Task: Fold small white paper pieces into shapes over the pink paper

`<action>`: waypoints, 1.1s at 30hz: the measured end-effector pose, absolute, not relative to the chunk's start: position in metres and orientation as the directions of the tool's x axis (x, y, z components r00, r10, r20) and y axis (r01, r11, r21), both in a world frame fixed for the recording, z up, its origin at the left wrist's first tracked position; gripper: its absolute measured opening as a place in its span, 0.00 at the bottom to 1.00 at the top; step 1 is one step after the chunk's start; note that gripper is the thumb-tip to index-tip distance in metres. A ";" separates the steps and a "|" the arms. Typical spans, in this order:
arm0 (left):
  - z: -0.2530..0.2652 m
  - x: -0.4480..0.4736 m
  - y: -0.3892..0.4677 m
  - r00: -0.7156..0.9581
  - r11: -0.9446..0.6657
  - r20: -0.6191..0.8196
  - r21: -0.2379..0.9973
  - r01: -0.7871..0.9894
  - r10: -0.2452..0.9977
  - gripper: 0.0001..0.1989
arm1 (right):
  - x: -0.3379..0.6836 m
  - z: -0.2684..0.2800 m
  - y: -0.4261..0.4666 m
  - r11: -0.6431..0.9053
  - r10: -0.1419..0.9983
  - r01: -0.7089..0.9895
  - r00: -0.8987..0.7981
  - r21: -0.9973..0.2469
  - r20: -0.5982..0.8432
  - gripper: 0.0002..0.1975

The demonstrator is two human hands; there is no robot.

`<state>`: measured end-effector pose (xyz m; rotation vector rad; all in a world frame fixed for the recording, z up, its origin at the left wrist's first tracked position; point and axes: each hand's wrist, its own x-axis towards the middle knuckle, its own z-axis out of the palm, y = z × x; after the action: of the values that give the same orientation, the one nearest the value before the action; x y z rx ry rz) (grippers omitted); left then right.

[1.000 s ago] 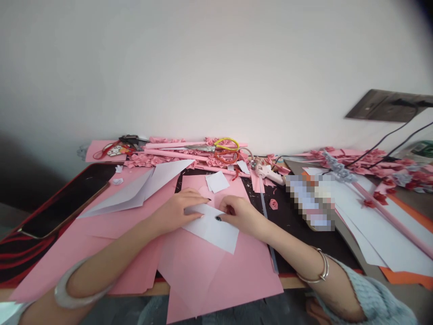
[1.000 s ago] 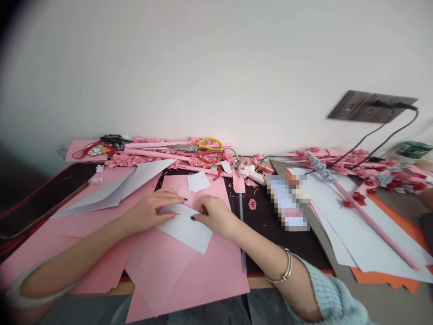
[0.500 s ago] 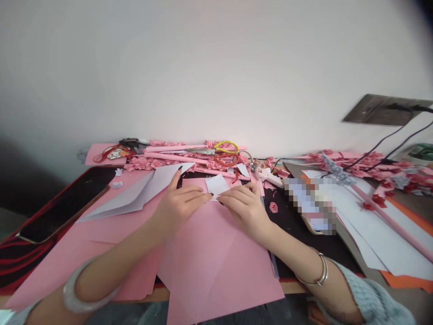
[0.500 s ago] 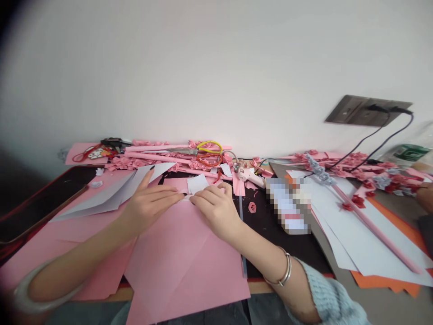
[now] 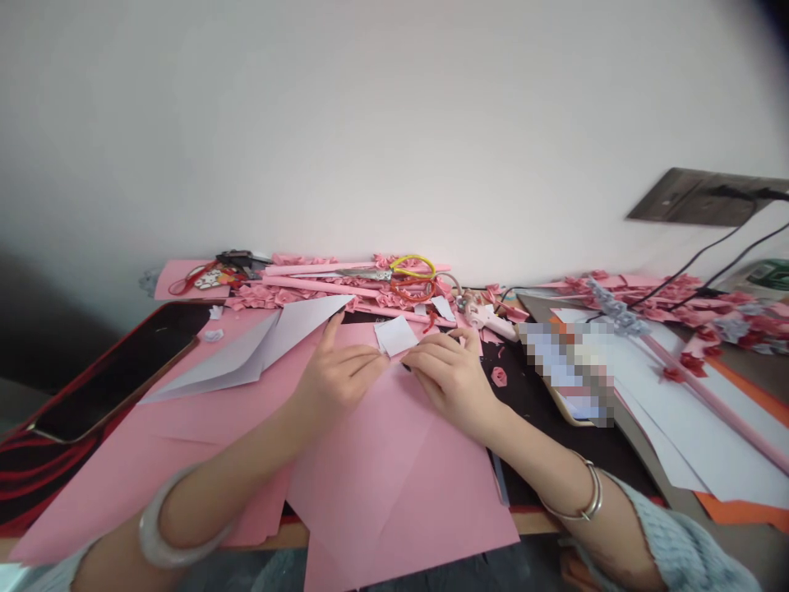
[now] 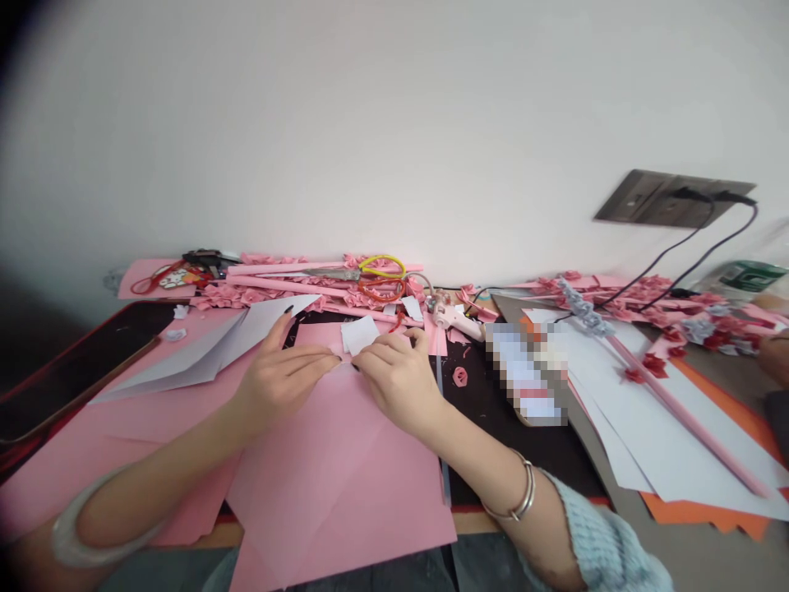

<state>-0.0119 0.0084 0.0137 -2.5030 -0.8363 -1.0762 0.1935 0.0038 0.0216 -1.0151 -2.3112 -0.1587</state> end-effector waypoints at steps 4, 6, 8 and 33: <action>0.017 -0.023 0.015 0.521 -0.758 0.750 -0.040 0.652 0.408 0.13 | 0.210 0.022 0.014 0.625 0.684 0.761 -0.426 -0.174 0.592 0.09; 0.019 -0.029 0.018 0.512 -0.749 0.752 -0.037 0.662 0.415 0.13 | 0.220 0.023 0.020 0.575 0.713 0.797 -0.377 -0.186 0.591 0.08; 0.020 -0.033 0.019 0.497 -0.736 0.755 -0.029 0.676 0.427 0.12 | 0.227 0.026 0.024 0.497 0.742 0.843 -0.292 -0.204 0.603 0.08; 0.013 -0.032 0.022 0.479 -0.750 0.750 0.033 0.661 0.455 0.11 | 0.215 0.018 0.017 0.733 0.571 0.677 -0.564 -0.062 0.596 0.12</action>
<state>-0.0317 0.0224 0.0125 -2.4672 -0.9533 -1.1338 0.2154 0.0165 0.0180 -0.9395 -2.3322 -0.2311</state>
